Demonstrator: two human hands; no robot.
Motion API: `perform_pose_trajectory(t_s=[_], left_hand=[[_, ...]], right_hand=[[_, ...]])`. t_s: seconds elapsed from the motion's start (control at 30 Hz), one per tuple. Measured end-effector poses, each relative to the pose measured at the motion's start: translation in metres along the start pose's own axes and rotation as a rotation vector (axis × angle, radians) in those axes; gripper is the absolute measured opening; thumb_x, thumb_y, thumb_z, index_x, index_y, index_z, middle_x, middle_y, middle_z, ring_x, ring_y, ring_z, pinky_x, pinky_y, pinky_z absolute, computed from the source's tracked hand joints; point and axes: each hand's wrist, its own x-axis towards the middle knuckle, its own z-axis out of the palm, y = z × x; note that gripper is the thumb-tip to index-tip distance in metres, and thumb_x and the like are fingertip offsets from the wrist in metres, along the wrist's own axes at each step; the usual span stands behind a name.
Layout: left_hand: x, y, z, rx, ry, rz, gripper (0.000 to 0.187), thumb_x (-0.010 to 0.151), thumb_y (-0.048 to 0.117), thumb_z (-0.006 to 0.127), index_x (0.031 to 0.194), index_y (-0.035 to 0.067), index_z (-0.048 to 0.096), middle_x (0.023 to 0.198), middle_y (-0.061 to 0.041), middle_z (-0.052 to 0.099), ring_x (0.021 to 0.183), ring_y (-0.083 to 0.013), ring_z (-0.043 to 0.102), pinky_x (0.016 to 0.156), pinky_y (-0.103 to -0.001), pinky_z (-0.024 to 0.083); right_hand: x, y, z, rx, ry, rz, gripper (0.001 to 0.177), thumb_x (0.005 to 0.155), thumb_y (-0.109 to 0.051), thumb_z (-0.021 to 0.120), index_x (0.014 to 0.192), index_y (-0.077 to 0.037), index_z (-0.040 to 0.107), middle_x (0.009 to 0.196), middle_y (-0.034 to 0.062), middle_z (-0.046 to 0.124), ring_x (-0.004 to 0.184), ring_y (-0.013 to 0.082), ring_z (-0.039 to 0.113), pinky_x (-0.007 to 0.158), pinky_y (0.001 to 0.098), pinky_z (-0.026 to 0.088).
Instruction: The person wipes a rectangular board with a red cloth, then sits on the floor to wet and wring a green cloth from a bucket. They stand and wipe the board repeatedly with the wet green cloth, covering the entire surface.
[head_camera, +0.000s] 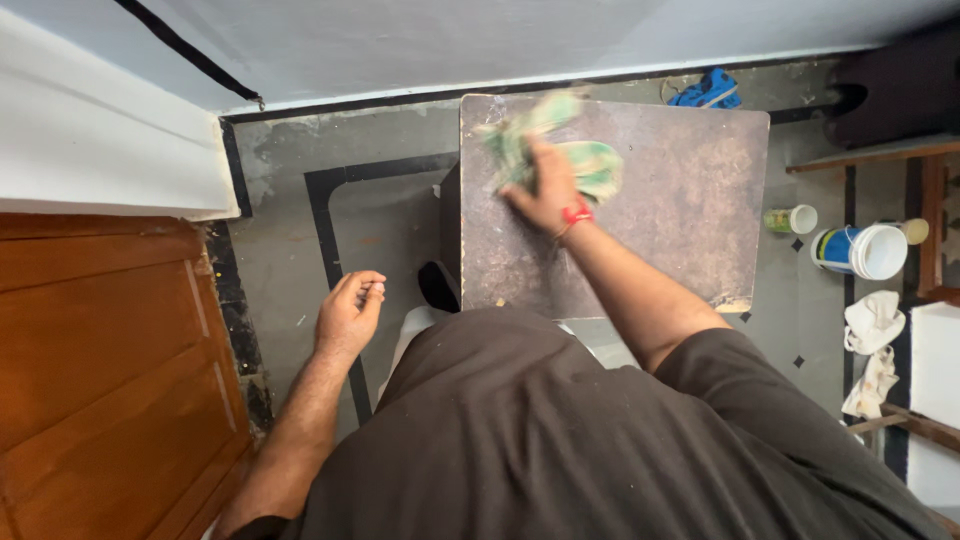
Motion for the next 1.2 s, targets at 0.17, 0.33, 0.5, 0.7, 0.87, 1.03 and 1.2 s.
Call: perform_pose_trajectory(t_s=[0.17,0.33,0.5,0.7,0.87,1.03,1.2], left_hand=[[0.003,0.004,0.011,0.099,-0.058,0.041,0.013,0.098,0.013,0.066,0.109,0.008,0.071,0.099,-0.005,0.072,0.086,-0.0154,0.072,0.075,-0.029,0.058],[0.007,0.021,0.008,-0.018,0.008,0.094,0.014,0.099,0.015,0.066,0.110,0.008,0.070,0.102,-0.005,0.072,0.087,-0.0153,0.074,0.075,-0.029,0.059],[0.033,0.075,0.023,-0.017,-0.029,0.343,0.037,0.095,0.022,0.075,0.126,0.009,0.061,0.115,-0.009,0.069,0.099,-0.0214,0.072,0.084,-0.034,0.059],[0.062,0.165,0.079,-0.015,-0.148,0.810,0.059,0.087,0.023,0.081,0.139,0.010,0.055,0.125,-0.013,0.073,0.112,-0.0304,0.071,0.093,-0.041,0.056],[0.072,0.209,0.086,-0.088,-0.167,0.664,0.020,0.091,0.016,0.074,0.109,0.008,0.070,0.099,-0.009,0.073,0.084,-0.0264,0.074,0.074,-0.037,0.059],[0.065,0.247,0.090,0.122,-0.066,0.840,0.009,0.089,0.013,0.071,0.097,0.008,0.071,0.093,-0.008,0.069,0.075,-0.0253,0.070,0.067,-0.037,0.056],[0.060,0.289,0.109,-0.046,-0.252,0.861,0.019,0.101,0.008,0.061,0.119,0.007,0.066,0.115,-0.008,0.067,0.102,-0.0228,0.070,0.090,-0.036,0.057]], right_hand=[[-0.018,-0.051,0.001,0.163,-0.380,-0.061,0.047,0.084,-0.022,0.074,0.127,-0.006,0.065,0.120,0.0161,0.060,0.117,0.0337,0.059,0.104,0.0448,0.049],[-0.030,-0.054,-0.070,0.546,-0.132,-0.134,0.030,0.087,-0.005,0.066,0.117,-0.001,0.064,0.140,0.0174,0.058,0.138,0.0307,0.053,0.116,0.0448,0.042],[-0.038,-0.079,-0.143,0.695,-0.111,0.018,0.028,0.098,0.001,0.054,0.123,0.000,0.066,0.130,0.0132,0.061,0.123,0.0224,0.060,0.105,0.0345,0.049],[-0.046,-0.129,-0.167,0.244,0.004,-0.153,0.017,0.103,-0.004,0.060,0.118,-0.001,0.067,0.105,0.0132,0.064,0.095,0.0243,0.064,0.083,0.0338,0.052],[-0.048,-0.121,-0.210,0.189,-0.078,-0.019,0.056,0.071,-0.025,0.090,0.116,0.001,0.070,0.085,0.0139,0.062,0.070,0.0248,0.062,0.066,0.0341,0.049],[-0.067,-0.103,-0.243,0.355,0.082,-0.088,0.021,0.096,-0.005,0.064,0.117,-0.001,0.067,0.104,0.0098,0.069,0.094,0.0184,0.067,0.083,0.0305,0.053],[-0.077,-0.067,-0.276,0.366,0.065,-0.139,0.019,0.097,0.002,0.064,0.115,-0.001,0.069,0.104,0.0087,0.069,0.093,0.0151,0.067,0.081,0.0290,0.054]])
